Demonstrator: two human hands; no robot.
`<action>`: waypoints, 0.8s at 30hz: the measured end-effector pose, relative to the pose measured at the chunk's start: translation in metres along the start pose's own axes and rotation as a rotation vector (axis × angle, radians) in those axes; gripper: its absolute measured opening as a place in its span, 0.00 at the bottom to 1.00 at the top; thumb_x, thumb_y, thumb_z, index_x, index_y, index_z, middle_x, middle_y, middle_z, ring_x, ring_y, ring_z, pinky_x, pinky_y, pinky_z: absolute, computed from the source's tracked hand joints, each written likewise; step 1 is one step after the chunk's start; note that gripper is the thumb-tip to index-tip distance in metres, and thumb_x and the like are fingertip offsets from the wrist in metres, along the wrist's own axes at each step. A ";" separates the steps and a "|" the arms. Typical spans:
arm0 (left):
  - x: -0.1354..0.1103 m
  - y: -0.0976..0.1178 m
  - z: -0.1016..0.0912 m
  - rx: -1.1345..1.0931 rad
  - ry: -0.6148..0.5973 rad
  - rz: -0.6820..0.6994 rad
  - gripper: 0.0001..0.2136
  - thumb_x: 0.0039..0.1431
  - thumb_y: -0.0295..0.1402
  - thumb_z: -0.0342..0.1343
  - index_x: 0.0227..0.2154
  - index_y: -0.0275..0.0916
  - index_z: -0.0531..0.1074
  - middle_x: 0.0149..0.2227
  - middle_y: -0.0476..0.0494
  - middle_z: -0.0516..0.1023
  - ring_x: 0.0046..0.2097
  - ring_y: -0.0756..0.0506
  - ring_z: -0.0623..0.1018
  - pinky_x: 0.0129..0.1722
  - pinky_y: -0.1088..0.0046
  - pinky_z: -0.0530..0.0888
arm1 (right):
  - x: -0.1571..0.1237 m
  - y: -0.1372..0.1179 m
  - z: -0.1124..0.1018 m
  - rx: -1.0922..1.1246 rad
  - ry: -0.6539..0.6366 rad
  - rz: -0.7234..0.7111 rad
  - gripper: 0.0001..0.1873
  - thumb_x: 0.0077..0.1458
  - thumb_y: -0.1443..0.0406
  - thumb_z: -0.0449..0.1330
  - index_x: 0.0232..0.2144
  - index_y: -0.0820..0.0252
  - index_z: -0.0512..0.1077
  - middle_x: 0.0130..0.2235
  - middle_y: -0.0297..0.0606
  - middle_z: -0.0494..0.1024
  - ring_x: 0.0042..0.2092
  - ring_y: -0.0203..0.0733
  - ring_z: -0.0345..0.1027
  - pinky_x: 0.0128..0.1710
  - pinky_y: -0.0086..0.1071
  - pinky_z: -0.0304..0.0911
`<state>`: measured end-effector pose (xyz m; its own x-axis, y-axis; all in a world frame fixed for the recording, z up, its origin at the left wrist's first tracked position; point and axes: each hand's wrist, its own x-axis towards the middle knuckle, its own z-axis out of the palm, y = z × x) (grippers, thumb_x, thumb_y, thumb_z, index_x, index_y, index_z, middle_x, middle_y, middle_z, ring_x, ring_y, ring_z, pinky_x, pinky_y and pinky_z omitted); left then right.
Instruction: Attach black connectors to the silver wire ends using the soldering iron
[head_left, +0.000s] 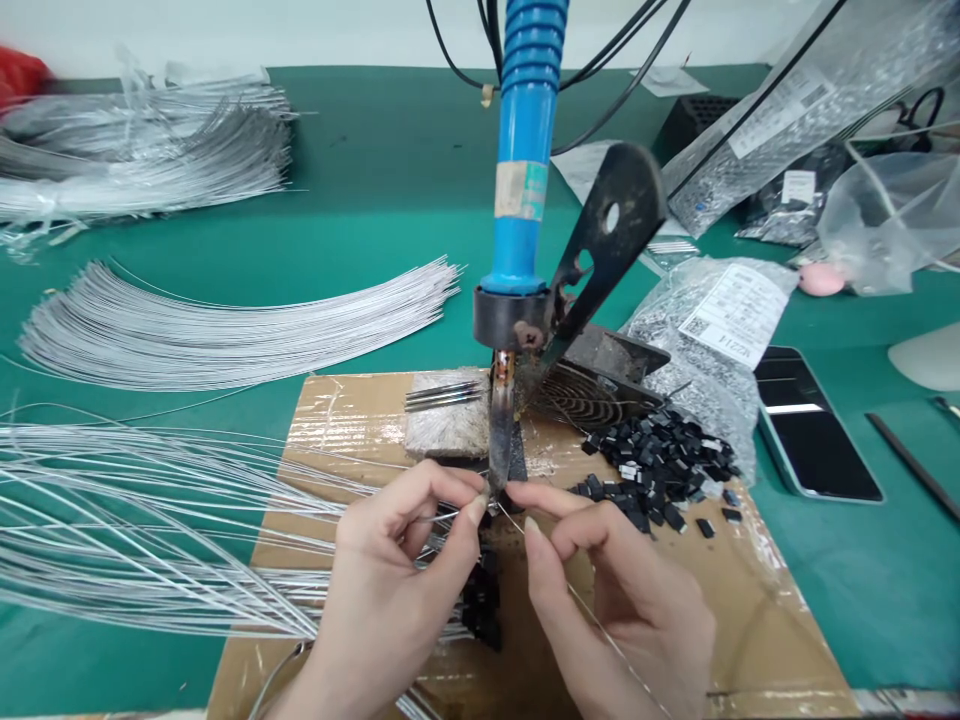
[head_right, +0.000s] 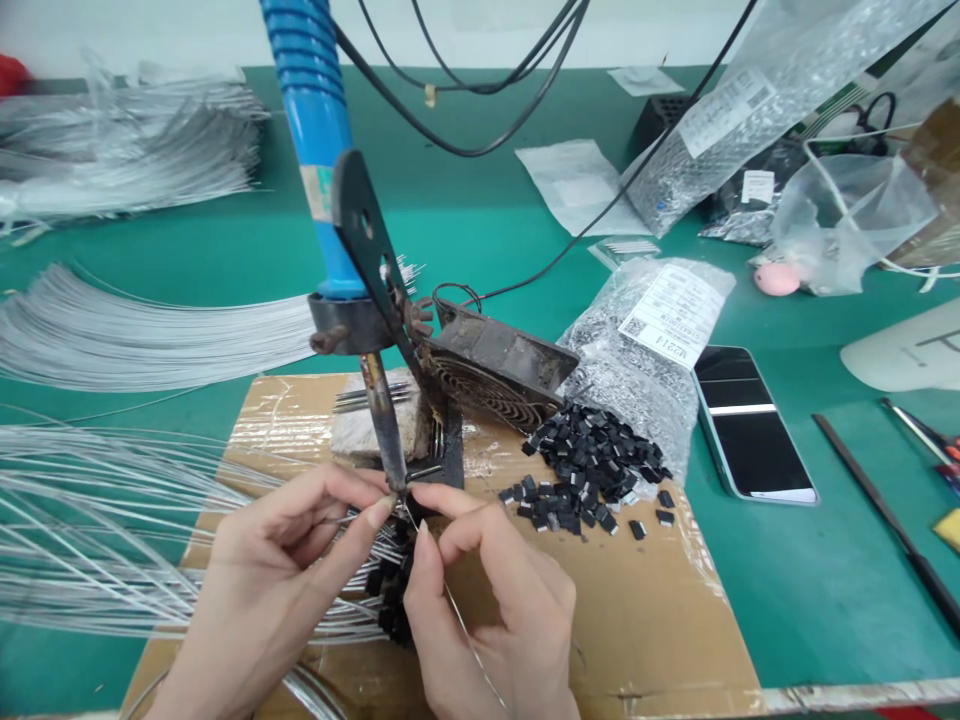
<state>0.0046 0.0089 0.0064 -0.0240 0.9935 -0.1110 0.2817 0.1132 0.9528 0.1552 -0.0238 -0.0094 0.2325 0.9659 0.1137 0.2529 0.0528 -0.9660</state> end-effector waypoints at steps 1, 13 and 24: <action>0.000 0.000 0.000 0.002 0.000 0.002 0.06 0.60 0.27 0.62 0.27 0.40 0.78 0.31 0.48 0.85 0.29 0.50 0.82 0.27 0.82 0.76 | 0.000 0.000 0.000 0.001 0.005 -0.006 0.12 0.60 0.69 0.66 0.27 0.54 0.69 0.46 0.33 0.89 0.43 0.39 0.86 0.36 0.23 0.73; -0.001 0.003 0.002 0.016 0.008 0.018 0.06 0.60 0.27 0.62 0.28 0.40 0.79 0.30 0.49 0.84 0.28 0.50 0.81 0.26 0.82 0.75 | 0.000 0.000 0.000 -0.029 0.010 -0.042 0.11 0.61 0.69 0.66 0.27 0.54 0.71 0.45 0.40 0.89 0.43 0.44 0.86 0.34 0.26 0.76; -0.001 0.004 0.001 0.046 0.009 0.053 0.07 0.59 0.26 0.61 0.27 0.41 0.79 0.28 0.50 0.84 0.29 0.50 0.82 0.26 0.83 0.76 | -0.001 0.003 0.001 -0.024 0.019 -0.090 0.11 0.60 0.71 0.66 0.28 0.53 0.71 0.45 0.35 0.89 0.41 0.38 0.86 0.41 0.25 0.75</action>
<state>0.0063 0.0087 0.0101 -0.0162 0.9982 -0.0579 0.3269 0.0600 0.9431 0.1549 -0.0240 -0.0125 0.2251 0.9526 0.2046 0.2958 0.1332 -0.9459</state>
